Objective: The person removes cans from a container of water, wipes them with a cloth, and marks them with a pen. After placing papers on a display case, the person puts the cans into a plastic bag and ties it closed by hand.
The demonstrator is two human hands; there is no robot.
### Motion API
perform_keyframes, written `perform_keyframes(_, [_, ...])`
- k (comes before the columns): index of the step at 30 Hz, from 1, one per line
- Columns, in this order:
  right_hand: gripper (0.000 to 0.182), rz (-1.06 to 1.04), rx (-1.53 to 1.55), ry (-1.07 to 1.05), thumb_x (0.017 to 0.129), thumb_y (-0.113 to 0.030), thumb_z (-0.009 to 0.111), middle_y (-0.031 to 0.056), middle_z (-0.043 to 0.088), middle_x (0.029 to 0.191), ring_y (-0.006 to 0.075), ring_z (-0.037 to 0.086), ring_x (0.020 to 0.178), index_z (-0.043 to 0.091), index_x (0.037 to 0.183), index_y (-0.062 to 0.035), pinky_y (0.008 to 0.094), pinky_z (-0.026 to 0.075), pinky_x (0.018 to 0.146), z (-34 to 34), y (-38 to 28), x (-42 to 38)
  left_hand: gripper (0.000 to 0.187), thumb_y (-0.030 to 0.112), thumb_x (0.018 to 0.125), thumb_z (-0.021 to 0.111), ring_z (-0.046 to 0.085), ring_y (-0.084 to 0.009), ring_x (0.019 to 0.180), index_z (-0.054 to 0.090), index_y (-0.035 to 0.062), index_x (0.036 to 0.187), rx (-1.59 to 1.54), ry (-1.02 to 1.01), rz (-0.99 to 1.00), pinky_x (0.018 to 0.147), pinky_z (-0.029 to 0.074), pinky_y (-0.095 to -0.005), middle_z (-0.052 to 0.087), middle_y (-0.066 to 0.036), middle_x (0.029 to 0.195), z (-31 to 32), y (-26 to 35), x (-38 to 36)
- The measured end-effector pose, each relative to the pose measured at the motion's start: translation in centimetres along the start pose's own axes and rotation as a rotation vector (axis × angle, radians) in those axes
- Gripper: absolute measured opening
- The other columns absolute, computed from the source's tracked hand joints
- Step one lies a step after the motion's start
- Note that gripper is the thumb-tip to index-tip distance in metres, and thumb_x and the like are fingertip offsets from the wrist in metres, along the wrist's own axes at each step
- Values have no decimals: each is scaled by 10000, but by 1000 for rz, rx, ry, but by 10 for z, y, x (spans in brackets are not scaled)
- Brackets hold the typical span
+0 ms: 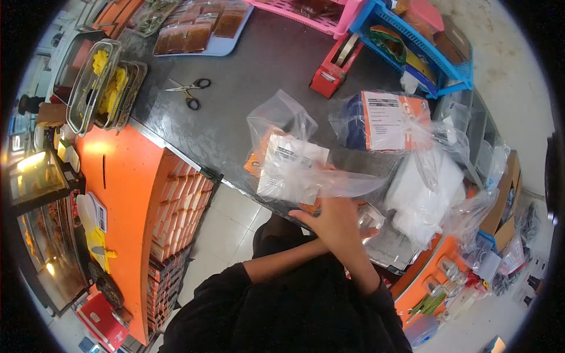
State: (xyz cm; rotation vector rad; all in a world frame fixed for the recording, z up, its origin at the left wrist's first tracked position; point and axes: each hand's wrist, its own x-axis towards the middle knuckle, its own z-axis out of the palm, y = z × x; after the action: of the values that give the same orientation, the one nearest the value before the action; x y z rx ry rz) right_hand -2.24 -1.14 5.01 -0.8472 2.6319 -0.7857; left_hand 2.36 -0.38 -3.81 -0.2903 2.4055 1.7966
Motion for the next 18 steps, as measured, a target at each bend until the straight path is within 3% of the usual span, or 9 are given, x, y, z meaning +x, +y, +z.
perform_keyframes(1, [616,-39,55,-26,684,-260,754,180,479,1170,332,494,1087,509,1202,-34,393,417,912,13,-2,0,801,393,675,794,515,-251,1049,353,108,1280,2,-9,-6,885,406,-345,509,-152,1136,0,-1,-1])
perform_keyframes(2, [615,-79,107,-48,689,-273,746,190,461,1205,337,487,1099,511,1205,-34,399,419,910,24,-5,1,810,411,666,796,520,-258,1041,354,119,1279,-245,-111,-141,881,405,-349,514,-151,1126,-1,-2,-1])
perform_keyframes(3, [530,-52,-33,-110,750,-219,678,183,490,1205,342,496,1086,509,1219,-39,398,418,904,31,-10,-1,819,429,656,798,525,-266,1034,355,130,1277,-491,-211,-276,878,404,-353,519,-151,1116,-1,-3,1])
perform_keyframes(4, [530,-43,-33,-111,750,-219,678,183,490,1205,342,496,1086,509,1219,-39,398,418,904,38,-13,-3,819,429,656,798,525,-266,1034,355,130,1277,-494,-219,-279,878,404,-353,519,-151,1116,-1,-4,2])
perform_keyframes(6, [423,271,289,-113,791,-126,596,170,535,1158,327,518,1053,525,1200,-47,403,442,853,54,-10,-10,809,421,673,791,531,-268,1027,342,125,1277,-518,-281,-318,872,410,-356,525,-152,1101,1,-5,3])
perform_keyframes(8, [435,-32,153,-22,799,-98,566,156,572,1109,298,552,994,522,1230,-58,388,469,767,61,0,-14,804,399,687,788,525,-258,1032,324,117,1280,-424,-288,-265,864,418,-359,517,-149,1104,14,-19,0])
perform_keyframes(11, [504,84,144,-52,791,-96,578,122,586,994,239,563,854,500,1288,-80,340,474,689,60,-3,-8,797,371,704,785,519,-248,1036,309,109,1287,-617,-350,-282,862,420,-361,508,-142,1112,9,-13,1])
perform_keyframes(14, [297,-183,-70,172,762,-87,606,37,506,1296,179,498,705,617,1049,-11,289,471,645,49,-7,-7,787,354,713,783,509,-245,1043,307,103,1287,-605,-350,-254,868,417,-361,500,-137,1117,6,-9,-2])
perform_keyframes(18, [166,-226,-128,232,727,-49,609,-11,483,1334,124,454,694,656,870,21,242,464,618,51,-9,-8,785,362,724,774,508,-248,1041,302,102,1295,-609,-340,-271,871,418,-361,500,-141,1119,6,-9,-2])
